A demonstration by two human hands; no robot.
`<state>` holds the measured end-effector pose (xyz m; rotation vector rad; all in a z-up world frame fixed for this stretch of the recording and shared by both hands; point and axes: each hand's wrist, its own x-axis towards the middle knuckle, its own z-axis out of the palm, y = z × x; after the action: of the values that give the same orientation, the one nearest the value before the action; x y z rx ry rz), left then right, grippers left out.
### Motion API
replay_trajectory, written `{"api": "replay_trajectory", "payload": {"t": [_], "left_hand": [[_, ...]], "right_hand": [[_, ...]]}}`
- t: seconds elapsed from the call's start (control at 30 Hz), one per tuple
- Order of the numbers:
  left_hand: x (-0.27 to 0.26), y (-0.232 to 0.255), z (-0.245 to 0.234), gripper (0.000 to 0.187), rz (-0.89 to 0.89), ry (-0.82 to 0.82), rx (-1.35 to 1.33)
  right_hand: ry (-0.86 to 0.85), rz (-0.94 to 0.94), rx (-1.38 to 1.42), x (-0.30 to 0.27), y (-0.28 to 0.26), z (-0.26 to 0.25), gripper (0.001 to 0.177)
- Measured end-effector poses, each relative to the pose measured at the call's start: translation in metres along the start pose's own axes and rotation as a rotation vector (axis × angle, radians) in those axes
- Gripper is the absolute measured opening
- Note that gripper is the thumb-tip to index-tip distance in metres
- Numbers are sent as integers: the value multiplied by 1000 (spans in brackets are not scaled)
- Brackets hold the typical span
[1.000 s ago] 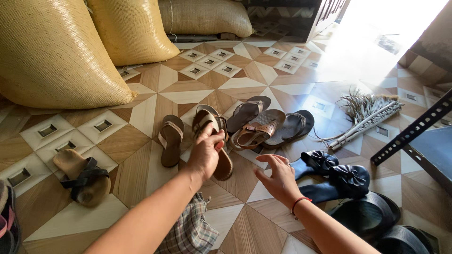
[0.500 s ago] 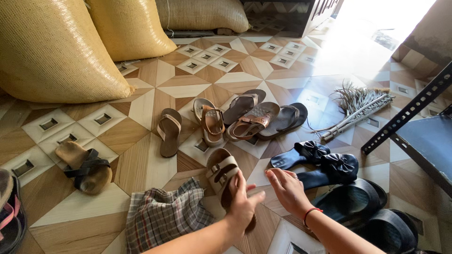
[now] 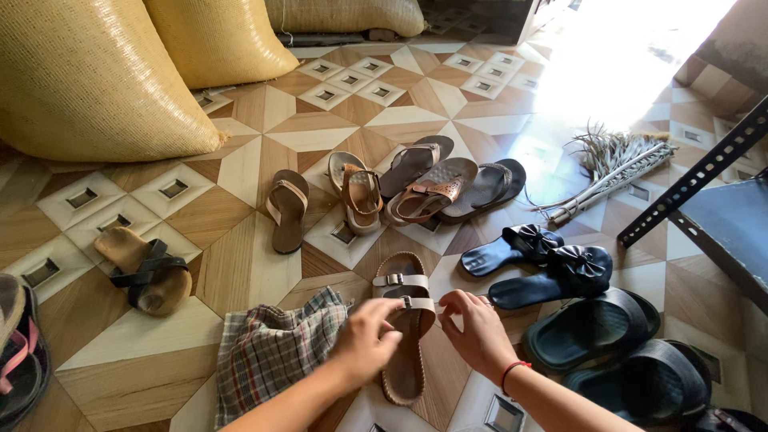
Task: The person wipes several pairs of sandals and slippers with a cloth, then places them on a metal shelf. The person handles each shoe individually, wiping the straps and soles before arranging them on the shelf.
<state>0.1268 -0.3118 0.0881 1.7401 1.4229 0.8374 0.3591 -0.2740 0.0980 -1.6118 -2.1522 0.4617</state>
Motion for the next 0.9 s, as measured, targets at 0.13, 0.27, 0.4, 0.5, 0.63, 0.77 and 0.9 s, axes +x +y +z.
{"api": "replay_trajectory", "payload": {"t": [0.13,0.27,0.4,0.5,0.63,0.77,0.9], "left_hand": [[-8,-21,-51,58,99,168,483],[-24,-37,-67,80,-26,73,631],[-37,-62,-57,118,205,36,773],[-40,-83,-51,114,311,-15,763],[-37,-104,-55,88,249,9,694],[-15,-95,-55,58,-104,165,392],[16,-65,-60,58,170,273,275]], "right_hand": [[-164,322,434,-2,-21,30,25],[-246,598,893,-4,-34,71,36],[-144,863,1322,8,-37,98,50],[-68,919,1453,16,-38,107,54],[21,925,1522,21,-36,112,48],[56,888,1555,21,-30,118,41],[82,883,1679,22,-26,127,31]]}}
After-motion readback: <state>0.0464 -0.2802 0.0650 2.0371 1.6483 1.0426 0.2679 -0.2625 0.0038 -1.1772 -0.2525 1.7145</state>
